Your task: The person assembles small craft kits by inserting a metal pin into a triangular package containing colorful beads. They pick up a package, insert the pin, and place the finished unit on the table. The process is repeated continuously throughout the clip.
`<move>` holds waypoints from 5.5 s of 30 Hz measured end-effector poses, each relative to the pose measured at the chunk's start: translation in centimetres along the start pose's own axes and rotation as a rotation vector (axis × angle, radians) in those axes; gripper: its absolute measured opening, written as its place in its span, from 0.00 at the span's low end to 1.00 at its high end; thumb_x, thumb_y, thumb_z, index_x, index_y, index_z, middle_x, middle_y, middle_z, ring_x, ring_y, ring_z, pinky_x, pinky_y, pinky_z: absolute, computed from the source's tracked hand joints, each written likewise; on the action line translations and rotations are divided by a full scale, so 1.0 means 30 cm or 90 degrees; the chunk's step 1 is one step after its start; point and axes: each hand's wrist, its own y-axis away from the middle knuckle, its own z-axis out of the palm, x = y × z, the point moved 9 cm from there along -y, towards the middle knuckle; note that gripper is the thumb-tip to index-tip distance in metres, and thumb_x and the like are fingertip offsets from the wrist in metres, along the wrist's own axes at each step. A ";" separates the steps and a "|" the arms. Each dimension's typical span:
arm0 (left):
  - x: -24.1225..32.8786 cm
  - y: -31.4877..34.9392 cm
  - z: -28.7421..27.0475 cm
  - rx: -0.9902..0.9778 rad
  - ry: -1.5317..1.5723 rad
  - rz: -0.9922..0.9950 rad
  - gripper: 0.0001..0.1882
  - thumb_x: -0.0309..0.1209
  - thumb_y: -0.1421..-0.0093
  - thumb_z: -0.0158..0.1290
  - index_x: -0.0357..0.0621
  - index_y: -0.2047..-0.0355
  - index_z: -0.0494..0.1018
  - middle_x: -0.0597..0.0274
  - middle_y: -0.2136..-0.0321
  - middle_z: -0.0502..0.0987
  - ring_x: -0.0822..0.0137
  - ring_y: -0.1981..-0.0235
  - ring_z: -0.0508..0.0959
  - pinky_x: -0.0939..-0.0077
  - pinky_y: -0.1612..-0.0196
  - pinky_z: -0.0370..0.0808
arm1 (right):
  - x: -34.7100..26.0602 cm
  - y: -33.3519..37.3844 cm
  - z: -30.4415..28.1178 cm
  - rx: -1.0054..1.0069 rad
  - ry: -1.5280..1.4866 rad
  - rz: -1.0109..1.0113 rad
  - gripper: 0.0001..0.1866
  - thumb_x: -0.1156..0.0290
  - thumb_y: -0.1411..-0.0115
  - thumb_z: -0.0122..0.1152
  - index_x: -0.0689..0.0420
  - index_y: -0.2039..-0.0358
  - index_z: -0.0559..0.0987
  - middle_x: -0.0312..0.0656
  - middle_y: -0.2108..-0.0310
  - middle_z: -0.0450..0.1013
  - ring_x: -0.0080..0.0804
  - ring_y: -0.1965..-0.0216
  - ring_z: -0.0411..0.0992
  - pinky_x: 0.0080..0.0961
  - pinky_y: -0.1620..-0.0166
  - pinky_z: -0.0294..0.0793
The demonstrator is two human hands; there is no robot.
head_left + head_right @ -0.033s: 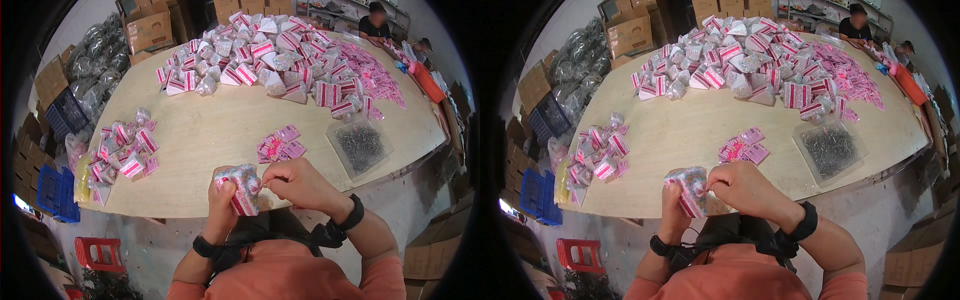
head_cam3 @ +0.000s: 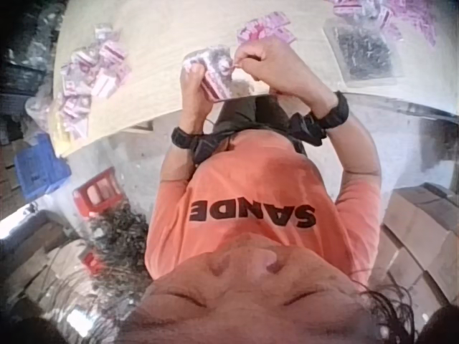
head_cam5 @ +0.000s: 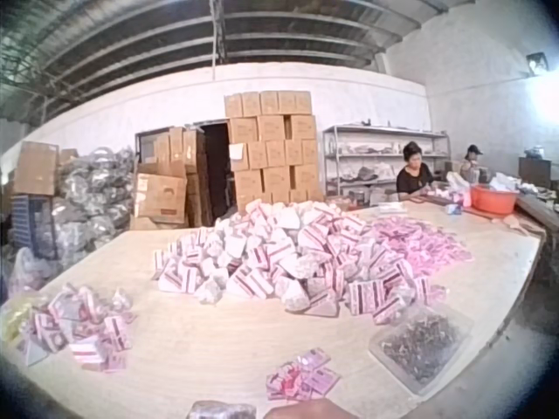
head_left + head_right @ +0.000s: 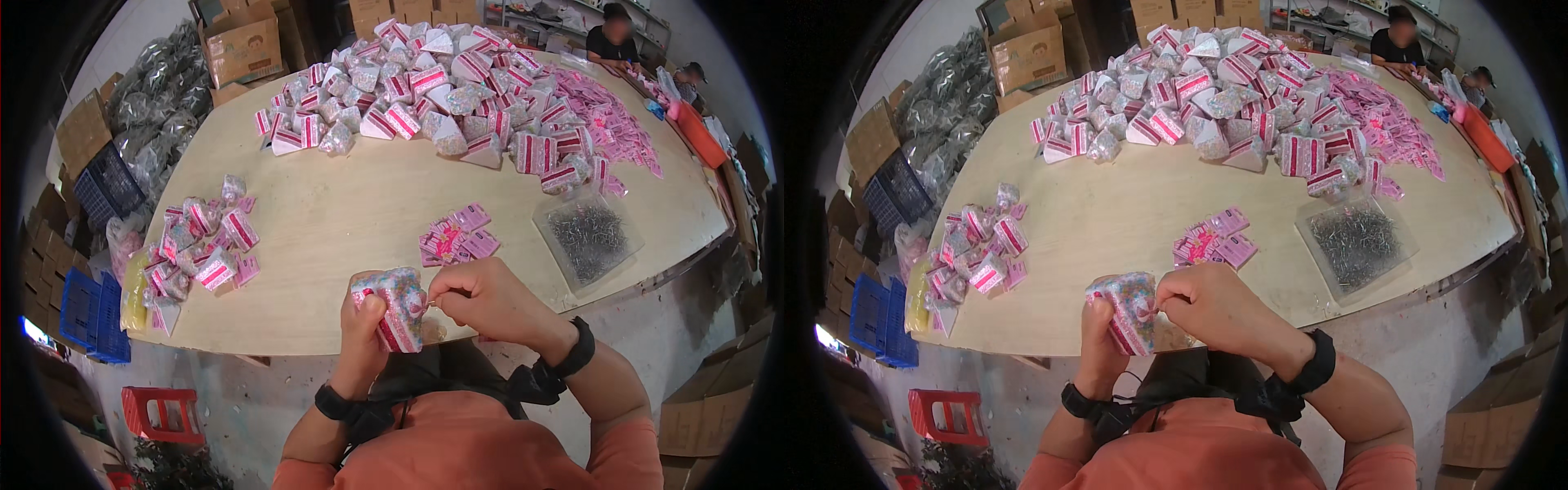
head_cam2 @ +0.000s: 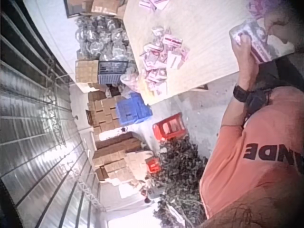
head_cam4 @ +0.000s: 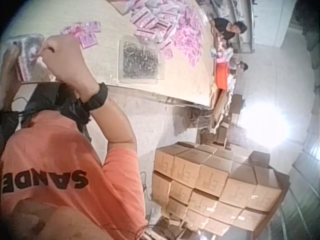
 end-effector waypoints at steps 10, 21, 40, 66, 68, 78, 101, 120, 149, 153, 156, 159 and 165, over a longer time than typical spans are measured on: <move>-0.078 0.001 -0.012 -0.035 0.074 -0.100 0.31 0.54 0.41 0.42 0.36 0.53 0.65 0.56 0.59 0.73 0.64 0.58 0.74 0.68 0.53 0.70 | -0.007 -0.006 -0.007 -0.012 0.032 0.009 0.07 0.75 0.48 0.50 0.61 0.73 0.77 0.30 0.87 0.64 0.12 0.87 0.59 0.14 0.85 0.57; -0.074 -0.011 0.010 0.006 0.114 -0.124 0.31 0.53 0.43 0.48 0.34 0.56 0.66 0.58 0.65 0.74 0.68 0.64 0.75 0.73 0.61 0.73 | 0.024 -0.013 -0.017 -0.023 0.022 0.038 0.08 0.72 0.52 0.52 0.64 0.75 0.76 0.47 0.82 0.70 0.33 0.78 0.71 0.27 0.73 0.66; -0.067 -0.039 0.014 0.023 0.040 -0.097 0.30 0.51 0.44 0.50 0.34 0.56 0.66 0.58 0.66 0.74 0.69 0.66 0.75 0.75 0.64 0.74 | 0.033 -0.012 -0.041 0.064 0.121 -0.077 0.07 0.74 0.48 0.51 0.60 0.72 0.77 0.41 0.82 0.70 0.27 0.81 0.68 0.24 0.75 0.66; -0.035 -0.038 -0.032 0.041 -0.096 0.020 0.30 0.47 0.50 0.57 0.37 0.57 0.61 0.58 0.66 0.70 0.71 0.65 0.72 0.76 0.61 0.71 | 0.027 -0.040 0.008 0.021 0.116 -0.046 0.10 0.74 0.48 0.52 0.60 0.64 0.68 0.49 0.81 0.69 0.43 0.77 0.71 0.35 0.73 0.67; -0.059 -0.038 -0.038 0.039 -0.096 0.022 0.26 0.43 0.48 0.55 0.37 0.58 0.61 0.59 0.66 0.70 0.72 0.65 0.71 0.77 0.61 0.70 | 0.059 -0.037 0.016 -0.059 0.012 0.001 0.13 0.75 0.47 0.54 0.60 0.60 0.66 0.45 0.82 0.69 0.34 0.80 0.72 0.29 0.77 0.66; -0.084 -0.047 -0.040 0.015 0.005 -0.034 0.24 0.43 0.42 0.50 0.36 0.57 0.60 0.56 0.65 0.71 0.71 0.65 0.73 0.77 0.62 0.73 | 0.141 -0.060 0.048 -0.101 -0.235 0.116 0.10 0.76 0.45 0.55 0.60 0.63 0.67 0.37 0.81 0.70 0.21 0.81 0.71 0.15 0.80 0.67; 0.437 -0.169 -0.801 0.357 -0.413 0.061 0.15 0.33 0.46 0.52 0.47 0.58 0.69 0.71 0.62 0.70 0.76 0.62 0.67 0.80 0.61 0.63 | 0.366 0.209 -0.433 0.268 -0.063 0.192 0.05 0.76 0.47 0.53 0.62 0.69 0.73 0.36 0.80 0.71 0.20 0.82 0.69 0.16 0.77 0.69; 0.045 -0.220 -0.347 0.067 -0.279 -0.289 0.18 0.31 0.44 0.50 0.41 0.54 0.64 0.62 0.59 0.70 0.71 0.61 0.73 0.78 0.63 0.70 | 0.563 0.318 -0.774 0.412 0.402 0.033 0.03 0.80 0.58 0.52 0.63 0.78 0.70 0.41 0.81 0.65 0.31 0.77 0.65 0.25 0.73 0.63; -0.174 -1.047 0.235 -0.091 -0.863 0.020 0.36 0.49 0.53 0.55 0.28 0.54 0.64 0.39 0.58 0.72 0.47 0.58 0.74 0.63 0.55 0.71 | 0.506 0.192 -0.287 0.365 -0.217 0.116 0.01 0.78 0.45 0.53 0.61 0.73 0.72 0.35 0.77 0.70 0.17 0.77 0.68 0.15 0.73 0.68; -0.251 -1.111 0.250 -0.010 -0.878 -0.029 0.41 0.53 0.55 0.55 0.25 0.54 0.64 0.36 0.57 0.71 0.47 0.54 0.73 0.61 0.53 0.69 | 0.562 0.166 -0.256 0.372 -0.026 0.072 0.03 0.75 0.44 0.53 0.61 0.72 0.72 0.35 0.77 0.71 0.18 0.76 0.69 0.15 0.72 0.69; -0.301 -1.105 0.237 0.040 -0.845 -0.038 0.45 0.55 0.58 0.56 0.22 0.54 0.62 0.33 0.58 0.70 0.46 0.55 0.73 0.61 0.53 0.70 | 0.618 0.179 -0.242 0.366 -0.151 0.161 0.03 0.75 0.45 0.54 0.61 0.71 0.74 0.38 0.77 0.70 0.21 0.76 0.69 0.18 0.71 0.68; -0.324 -1.149 0.176 0.056 -0.824 -0.028 0.45 0.52 0.59 0.58 0.22 0.54 0.60 0.33 0.60 0.71 0.46 0.57 0.74 0.64 0.55 0.71 | 0.595 0.172 -0.250 0.350 -0.113 0.140 0.03 0.75 0.45 0.55 0.61 0.71 0.73 0.38 0.78 0.70 0.21 0.76 0.69 0.19 0.71 0.68; -0.225 -0.987 0.096 -0.060 -0.211 -0.185 0.18 0.38 0.45 0.51 0.40 0.59 0.65 0.57 0.67 0.75 0.67 0.71 0.77 0.76 0.72 0.74 | 0.611 0.173 -0.264 0.377 -0.119 0.155 0.03 0.75 0.45 0.54 0.61 0.71 0.73 0.38 0.78 0.71 0.21 0.77 0.70 0.19 0.72 0.69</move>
